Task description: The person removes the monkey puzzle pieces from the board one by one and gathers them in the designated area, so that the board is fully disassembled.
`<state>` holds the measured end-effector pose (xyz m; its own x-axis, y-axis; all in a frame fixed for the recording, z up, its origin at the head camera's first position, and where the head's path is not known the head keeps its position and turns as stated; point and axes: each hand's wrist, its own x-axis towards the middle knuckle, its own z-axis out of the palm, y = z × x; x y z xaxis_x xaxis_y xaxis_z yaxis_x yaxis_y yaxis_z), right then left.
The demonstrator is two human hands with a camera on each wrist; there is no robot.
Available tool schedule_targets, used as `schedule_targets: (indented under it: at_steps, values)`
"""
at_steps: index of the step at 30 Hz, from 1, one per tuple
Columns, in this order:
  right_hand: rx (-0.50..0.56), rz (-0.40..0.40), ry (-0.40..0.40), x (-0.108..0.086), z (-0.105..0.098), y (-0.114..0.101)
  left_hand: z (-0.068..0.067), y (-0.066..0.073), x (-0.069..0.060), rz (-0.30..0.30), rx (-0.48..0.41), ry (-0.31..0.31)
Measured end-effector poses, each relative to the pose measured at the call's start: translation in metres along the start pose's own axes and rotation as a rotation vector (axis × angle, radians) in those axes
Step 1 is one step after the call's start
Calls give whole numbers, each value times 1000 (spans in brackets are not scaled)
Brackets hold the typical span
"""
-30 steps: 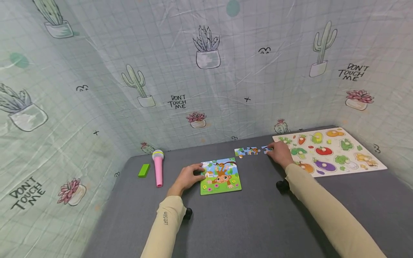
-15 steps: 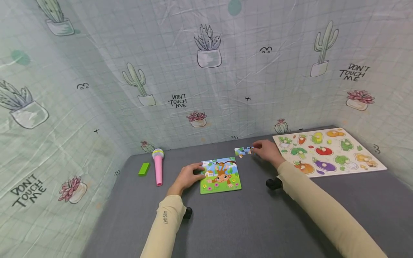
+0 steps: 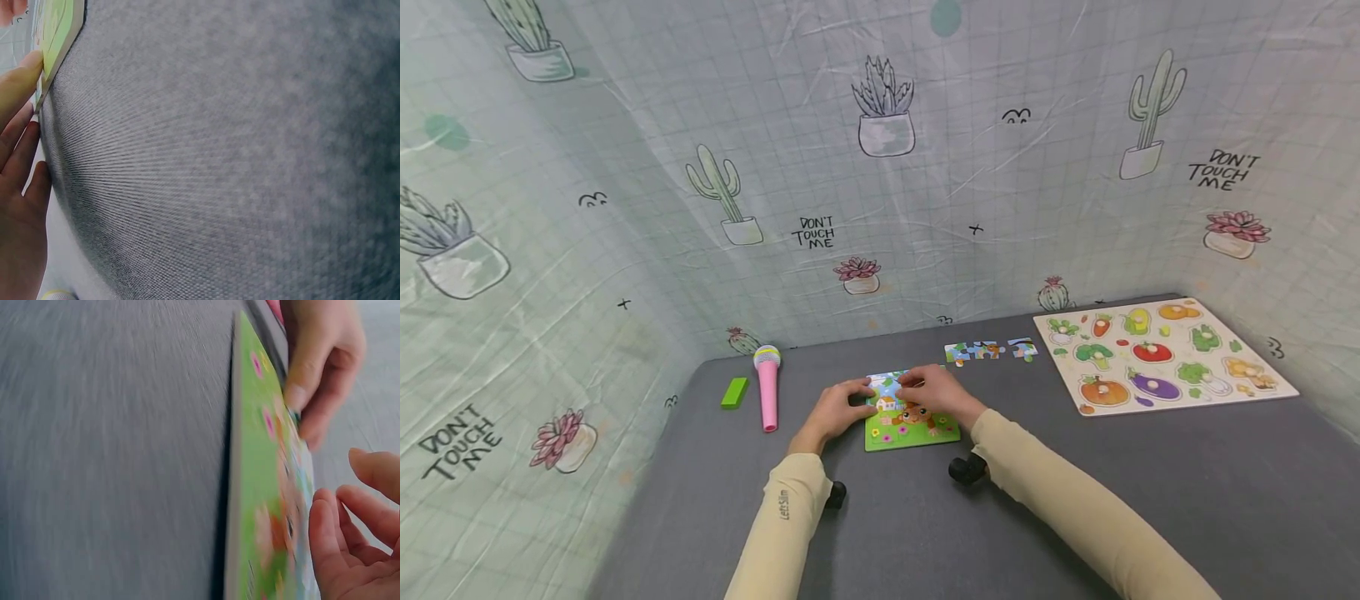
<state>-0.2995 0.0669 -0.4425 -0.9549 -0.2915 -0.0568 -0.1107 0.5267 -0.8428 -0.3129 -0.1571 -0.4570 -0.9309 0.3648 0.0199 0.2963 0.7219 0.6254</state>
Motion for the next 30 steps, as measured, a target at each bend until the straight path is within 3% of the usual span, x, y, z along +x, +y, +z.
schedule_targets:
  at_steps: [7,16,25,30]
  values:
    - [-43,11,3,6,21,-1,0,-1,-1,2,-4,-24]
    - [-186,-96,1,6,25,-6,-4,-2,-2,8,-1,-83]
    - [-225,-206,-11,8,25,-6,-3,-1,-1,17,15,-70]
    - [-246,-195,-9,13,26,-3,-4,0,-2,20,14,-66]
